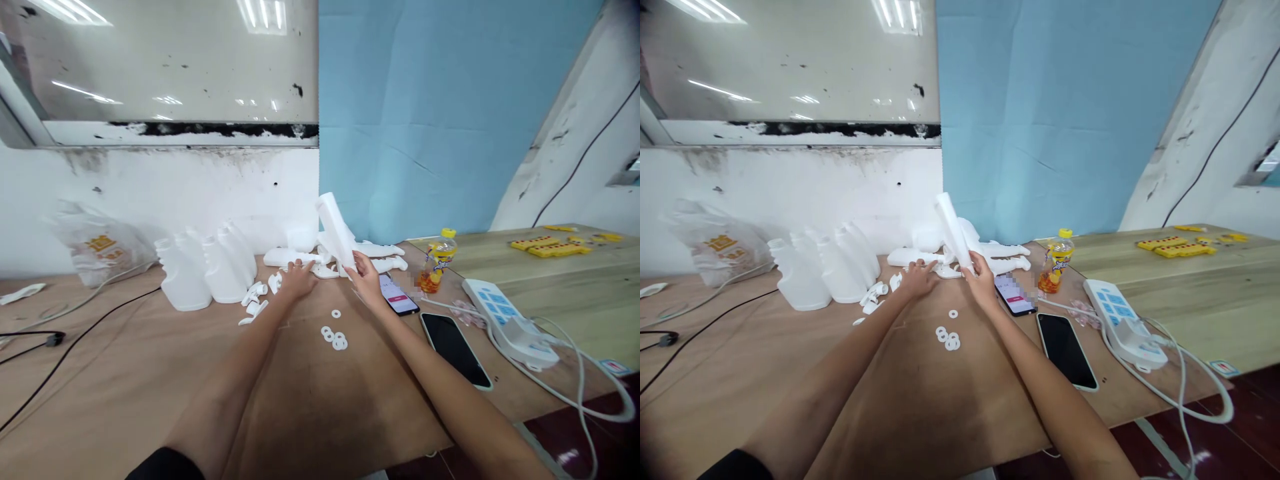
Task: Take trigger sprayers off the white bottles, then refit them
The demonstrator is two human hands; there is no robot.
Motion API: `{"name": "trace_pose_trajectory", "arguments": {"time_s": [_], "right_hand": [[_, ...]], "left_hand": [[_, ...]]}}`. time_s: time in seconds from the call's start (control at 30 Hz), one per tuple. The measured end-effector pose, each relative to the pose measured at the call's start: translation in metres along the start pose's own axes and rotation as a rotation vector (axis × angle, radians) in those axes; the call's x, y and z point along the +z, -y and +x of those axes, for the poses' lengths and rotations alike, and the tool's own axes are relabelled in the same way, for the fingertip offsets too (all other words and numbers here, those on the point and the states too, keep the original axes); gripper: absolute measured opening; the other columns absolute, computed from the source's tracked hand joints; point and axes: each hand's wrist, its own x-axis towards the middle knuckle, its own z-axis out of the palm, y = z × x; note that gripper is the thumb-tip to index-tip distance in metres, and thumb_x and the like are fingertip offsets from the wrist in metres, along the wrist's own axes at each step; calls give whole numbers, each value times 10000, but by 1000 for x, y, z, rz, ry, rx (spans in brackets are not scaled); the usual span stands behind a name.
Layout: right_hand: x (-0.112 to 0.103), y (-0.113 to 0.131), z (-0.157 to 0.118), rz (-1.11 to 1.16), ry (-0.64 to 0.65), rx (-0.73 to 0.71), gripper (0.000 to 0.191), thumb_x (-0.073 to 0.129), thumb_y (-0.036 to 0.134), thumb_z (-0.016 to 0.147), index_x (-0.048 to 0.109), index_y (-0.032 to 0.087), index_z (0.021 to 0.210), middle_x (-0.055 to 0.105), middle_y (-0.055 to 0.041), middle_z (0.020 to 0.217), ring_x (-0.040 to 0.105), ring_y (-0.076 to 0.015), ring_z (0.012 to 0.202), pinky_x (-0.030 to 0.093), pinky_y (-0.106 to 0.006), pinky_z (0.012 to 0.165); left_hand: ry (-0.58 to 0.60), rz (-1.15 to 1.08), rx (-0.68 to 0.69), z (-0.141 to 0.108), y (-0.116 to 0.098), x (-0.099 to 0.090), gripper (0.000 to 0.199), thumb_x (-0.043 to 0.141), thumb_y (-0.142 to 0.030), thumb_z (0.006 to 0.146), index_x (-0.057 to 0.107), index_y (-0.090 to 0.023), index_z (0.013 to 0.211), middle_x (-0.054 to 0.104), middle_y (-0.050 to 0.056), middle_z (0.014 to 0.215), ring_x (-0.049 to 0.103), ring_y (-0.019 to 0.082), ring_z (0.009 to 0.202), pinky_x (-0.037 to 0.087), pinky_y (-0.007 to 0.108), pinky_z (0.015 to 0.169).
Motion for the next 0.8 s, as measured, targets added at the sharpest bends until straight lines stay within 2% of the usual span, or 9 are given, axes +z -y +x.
{"name": "trace_pose_trajectory", "arguments": {"time_s": [0.1, 0.23, 0.33, 0.5, 0.63, 0.8], "right_hand": [[-6, 1, 3, 133, -71, 86, 530, 745, 324, 721, 577, 188, 1205, 654, -121, 1248, 617, -274, 1164, 466, -445, 1030], [-13, 1, 3, 203, -97, 155, 566, 780, 342, 674, 586, 190, 1184, 671, -123, 1213, 630, -288, 1140, 478, -474, 1013], [-13, 5, 4, 221, -101, 172, 583, 792, 335, 655, 585, 195, 1182, 680, -113, 1195, 640, -284, 1121, 482, -475, 1012], [-8, 16, 10, 209, -90, 160, 597, 787, 340, 671, 572, 201, 1211, 686, -107, 1190, 646, -279, 1116, 488, -475, 1008], [-5, 18, 13, 207, -106, 141, 583, 780, 340, 681, 574, 204, 1209, 688, -101, 1192, 656, -278, 1100, 492, -475, 1003], [-10, 8, 6, 236, -88, 170, 604, 770, 318, 693, 563, 198, 1247, 684, -107, 1208, 680, -271, 1049, 502, -468, 983]], "left_hand": [[50, 2, 5, 5, -13, 5, 678, 391, -678, 867, 300, -415, 1484, 336, 118, 1527, 292, 443, 1356, 281, 717, 984], [119, 1, 8, 3, -20, 5, 699, 358, -725, 851, 410, -350, 1439, 296, 128, 1563, 182, 472, 1411, 244, 739, 997], [153, -9, 50, -10, -15, -3, 701, 370, -747, 836, 464, -330, 1392, 366, 133, 1524, 226, 447, 1402, 293, 705, 994], [189, -29, 146, -32, -5, -20, 605, 440, -741, 822, 617, -303, 1200, 582, 120, 1308, 386, 399, 1315, 355, 635, 996], [124, -54, 117, -15, -12, -25, 546, 414, -610, 917, 578, -211, 1251, 545, 155, 1344, 431, 358, 1296, 378, 554, 1027], [140, -98, 49, 17, -26, -16, 476, 548, -465, 931, 525, -173, 1306, 557, 117, 1311, 559, 263, 1167, 458, 503, 987]]}}
